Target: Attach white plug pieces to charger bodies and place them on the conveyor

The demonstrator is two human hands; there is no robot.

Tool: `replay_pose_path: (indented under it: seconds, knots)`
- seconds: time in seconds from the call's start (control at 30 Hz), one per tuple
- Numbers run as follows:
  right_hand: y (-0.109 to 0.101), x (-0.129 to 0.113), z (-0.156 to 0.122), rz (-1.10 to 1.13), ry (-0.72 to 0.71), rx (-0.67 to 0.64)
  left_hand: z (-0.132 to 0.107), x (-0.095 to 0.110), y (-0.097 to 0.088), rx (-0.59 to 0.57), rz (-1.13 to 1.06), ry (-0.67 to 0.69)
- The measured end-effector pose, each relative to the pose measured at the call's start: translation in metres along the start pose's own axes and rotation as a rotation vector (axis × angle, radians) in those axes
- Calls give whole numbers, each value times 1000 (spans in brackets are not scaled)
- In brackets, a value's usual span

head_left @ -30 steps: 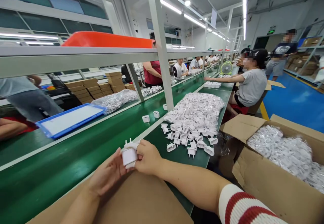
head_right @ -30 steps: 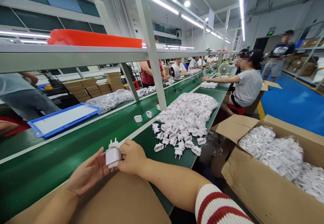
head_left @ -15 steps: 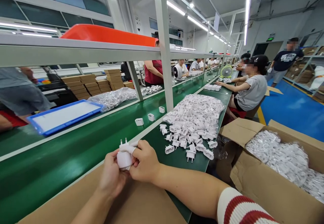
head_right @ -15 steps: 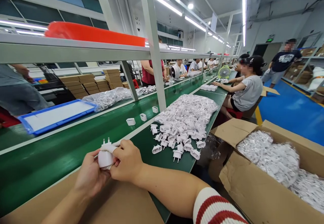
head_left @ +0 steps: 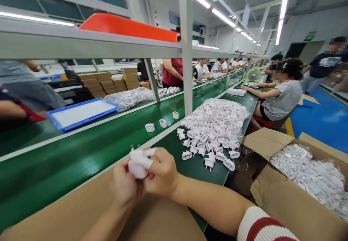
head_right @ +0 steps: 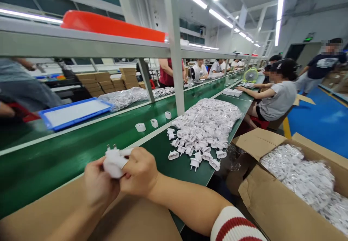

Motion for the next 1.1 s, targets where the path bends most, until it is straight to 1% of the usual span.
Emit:
replay_pose_path:
  seconds: [0.03,0.1,0.13,0.17,0.2,0.23,0.3,0.37,0.43,0.5,0.57,0.6,0.67,0.73,0.8,0.83,0.87,0.9,0.93,0.97,1.0,1.03,1.07,1.1]
  knots:
    - [3,8,2,10,44,-15,4,-4,4,-13,-20,-29]
    - [15,27,6,25,151,-94,16,-23,10,-32,-68,-177]
    - [21,35,9,30,198,-145,23,-33,10,-41,-78,-250]
    - [24,43,11,26,242,-191,32,-40,6,-37,-76,-297]
    - [25,52,13,4,283,-229,42,-43,-2,-20,-63,-308]
    - [23,61,15,-40,327,-254,54,-43,-15,21,-38,-288]
    - [9,87,17,-215,462,-278,76,-35,-49,143,60,-200]
    - [-10,117,12,-443,647,-305,93,-24,-85,262,221,-104]
    - [-22,139,6,-604,770,-368,105,-12,-114,345,428,-20]
    - [-21,150,3,-662,787,-453,112,0,-135,399,668,56]
    - [-15,151,4,-657,741,-504,115,7,-151,426,872,93]
    - [-13,149,4,-644,722,-511,116,8,-157,434,939,95]
    - [-11,146,6,-609,697,-505,117,8,-170,454,1000,74]
    - [-12,141,9,-580,669,-476,117,5,-180,480,1016,41]
    - [-13,132,15,-550,620,-435,114,2,-183,502,1025,13]
    - [-14,125,17,-521,602,-414,111,3,-184,532,1033,19]
    - [-13,118,18,-475,589,-401,106,7,-183,586,1047,54]
    - [-10,109,17,-412,579,-402,99,14,-180,654,1066,127]
    - [-6,98,17,-341,564,-415,91,24,-173,714,1091,236]
    - [-1,86,16,-271,539,-434,83,34,-163,743,1118,373]
    - [3,72,15,-211,500,-457,77,42,-148,730,1145,519]
    - [8,58,14,-164,450,-482,73,47,-132,666,1171,650]
    - [11,44,12,-136,402,-505,74,47,-115,559,1196,743]
    - [13,33,10,-124,361,-531,78,45,-99,440,1222,797]
Point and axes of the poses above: each hand's wrist, its own z-axis towards the middle knuckle, its own y-axis out of the palm, x = y × z, the point moved 10 cm from there along z, towards the middle knuckle, and after that the axes turned 1 degree about y, right-handed, at the moved point
